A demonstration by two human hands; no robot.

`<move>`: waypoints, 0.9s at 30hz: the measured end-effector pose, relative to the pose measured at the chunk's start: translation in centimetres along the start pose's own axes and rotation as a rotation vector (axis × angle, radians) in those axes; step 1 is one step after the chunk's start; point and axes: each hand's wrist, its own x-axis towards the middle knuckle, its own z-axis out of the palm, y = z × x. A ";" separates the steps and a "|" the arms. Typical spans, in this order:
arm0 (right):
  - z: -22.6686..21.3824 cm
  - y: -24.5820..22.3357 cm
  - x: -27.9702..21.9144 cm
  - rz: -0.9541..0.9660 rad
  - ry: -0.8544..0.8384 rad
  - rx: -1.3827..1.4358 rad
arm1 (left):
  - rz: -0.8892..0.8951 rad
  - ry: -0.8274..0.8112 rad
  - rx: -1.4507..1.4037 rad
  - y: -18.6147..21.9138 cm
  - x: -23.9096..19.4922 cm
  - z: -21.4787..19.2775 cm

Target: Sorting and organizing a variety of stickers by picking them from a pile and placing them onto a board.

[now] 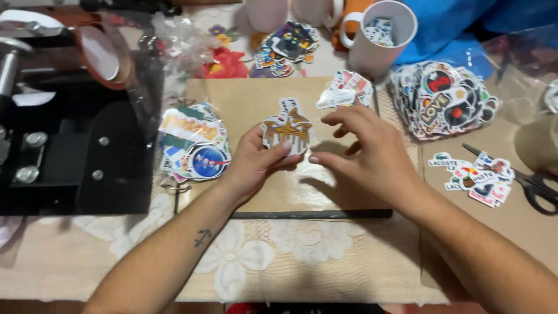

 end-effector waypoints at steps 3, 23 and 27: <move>3.9 0.9 2.2 0.072 0.011 -0.002 | -0.003 -0.037 -0.041 0.5 -0.1 0.5; 2.2 0.1 4.1 0.245 0.215 0.557 | 0.140 -0.145 -0.125 -1.9 1.4 -0.4; 2.3 -3.2 11.0 -0.161 0.218 0.334 | 0.095 -0.133 -0.059 -2.2 1.2 -0.3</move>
